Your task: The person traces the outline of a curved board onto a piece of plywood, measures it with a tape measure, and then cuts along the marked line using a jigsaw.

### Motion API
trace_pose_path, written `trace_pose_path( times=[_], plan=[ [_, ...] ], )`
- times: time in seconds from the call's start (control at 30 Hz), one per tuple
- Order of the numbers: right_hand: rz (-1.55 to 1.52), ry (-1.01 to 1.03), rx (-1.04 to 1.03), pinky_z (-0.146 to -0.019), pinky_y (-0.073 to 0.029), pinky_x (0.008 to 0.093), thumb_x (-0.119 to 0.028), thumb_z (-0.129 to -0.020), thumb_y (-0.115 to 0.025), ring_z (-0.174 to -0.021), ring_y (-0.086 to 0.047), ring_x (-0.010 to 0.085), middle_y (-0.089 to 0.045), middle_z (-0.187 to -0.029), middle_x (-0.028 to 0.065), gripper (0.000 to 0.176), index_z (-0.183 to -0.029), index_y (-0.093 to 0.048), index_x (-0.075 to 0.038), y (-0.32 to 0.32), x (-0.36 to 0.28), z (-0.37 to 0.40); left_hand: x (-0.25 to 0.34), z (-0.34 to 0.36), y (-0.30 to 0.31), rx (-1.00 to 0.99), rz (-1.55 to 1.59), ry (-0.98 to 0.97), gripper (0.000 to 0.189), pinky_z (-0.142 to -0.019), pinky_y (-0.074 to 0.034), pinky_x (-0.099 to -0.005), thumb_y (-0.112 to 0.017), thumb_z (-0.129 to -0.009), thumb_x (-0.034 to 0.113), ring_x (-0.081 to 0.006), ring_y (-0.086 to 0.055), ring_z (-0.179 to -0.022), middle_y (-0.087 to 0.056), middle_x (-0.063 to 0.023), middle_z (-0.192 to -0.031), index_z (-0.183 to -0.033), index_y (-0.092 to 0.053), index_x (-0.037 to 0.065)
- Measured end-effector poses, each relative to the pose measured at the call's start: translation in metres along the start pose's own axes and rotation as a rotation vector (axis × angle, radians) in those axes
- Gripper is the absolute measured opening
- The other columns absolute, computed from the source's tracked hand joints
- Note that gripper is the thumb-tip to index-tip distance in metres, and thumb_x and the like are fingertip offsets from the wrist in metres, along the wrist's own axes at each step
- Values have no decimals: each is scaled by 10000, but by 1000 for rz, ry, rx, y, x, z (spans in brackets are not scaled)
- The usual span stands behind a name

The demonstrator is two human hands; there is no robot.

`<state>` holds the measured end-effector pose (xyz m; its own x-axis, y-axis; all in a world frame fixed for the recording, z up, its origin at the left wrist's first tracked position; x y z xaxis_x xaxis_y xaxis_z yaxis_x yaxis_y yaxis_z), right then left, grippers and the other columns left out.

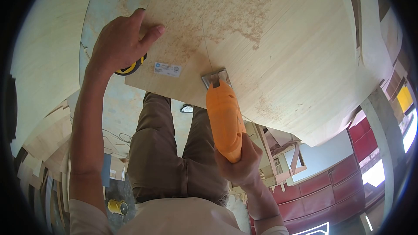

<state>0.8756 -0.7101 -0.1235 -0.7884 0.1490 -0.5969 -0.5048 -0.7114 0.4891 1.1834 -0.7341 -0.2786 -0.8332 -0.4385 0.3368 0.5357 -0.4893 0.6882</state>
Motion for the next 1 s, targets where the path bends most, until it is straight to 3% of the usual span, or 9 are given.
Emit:
trace_pose_path(
  times=[0.27,0.37,0.57,0.67,1.0],
  plan=[
    [8,-2,18,-569,-566,323,-51,-761,-803,-635,-731,243,-692,-753,121,288,-969,-621,31,0,-3,-1,2,1,3,-16,2,9,607,-743,-566,-466,-577,-1006,570,-354,-720,-780,-702,-196,-786,-1058,-607,-34],
    [-15,-6,32,-568,-526,297,-7,-796,-727,-624,-694,170,-672,-711,96,208,-958,-624,73,-2,-9,-4,2,1,3,-5,-7,6,610,-738,-567,-463,-573,-1008,574,-347,-720,-770,-696,-191,-770,-1060,-607,-33],
    [-8,-6,18,-609,-538,303,-3,-793,-733,-688,-714,182,-697,-768,116,246,-1001,-635,85,0,-12,-6,2,2,2,-11,-29,9,617,-742,-570,-462,-559,-1013,574,-344,-727,-786,-703,-196,-782,-1096,-603,-36],
    [-2,9,35,-560,-560,315,-57,-764,-803,-624,-726,230,-692,-750,113,275,-951,-617,22,-1,-10,-8,3,1,1,-50,-15,29,610,-753,-571,-468,-557,-1016,564,-352,-729,-801,-710,-200,-799,-1106,-601,-37],
    [0,16,36,-552,-553,311,-56,-771,-798,-619,-724,219,-691,-741,106,254,-930,-616,21,0,-20,-14,4,3,4,-33,-5,24,577,-765,-567,-477,-572,-1011,539,-372,-723,-817,-713,-202,-817,-1079,-594,-33]
  ],
)
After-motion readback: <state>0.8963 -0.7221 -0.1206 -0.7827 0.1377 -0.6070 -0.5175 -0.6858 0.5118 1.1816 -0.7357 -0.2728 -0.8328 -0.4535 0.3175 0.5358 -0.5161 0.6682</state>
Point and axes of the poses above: each hand's wrist, its own z-axis away from the middle knuckle, its own y-axis out of the back of the hand, x = y × z, the point moved 7 cm from there along -z, towards the middle knuckle
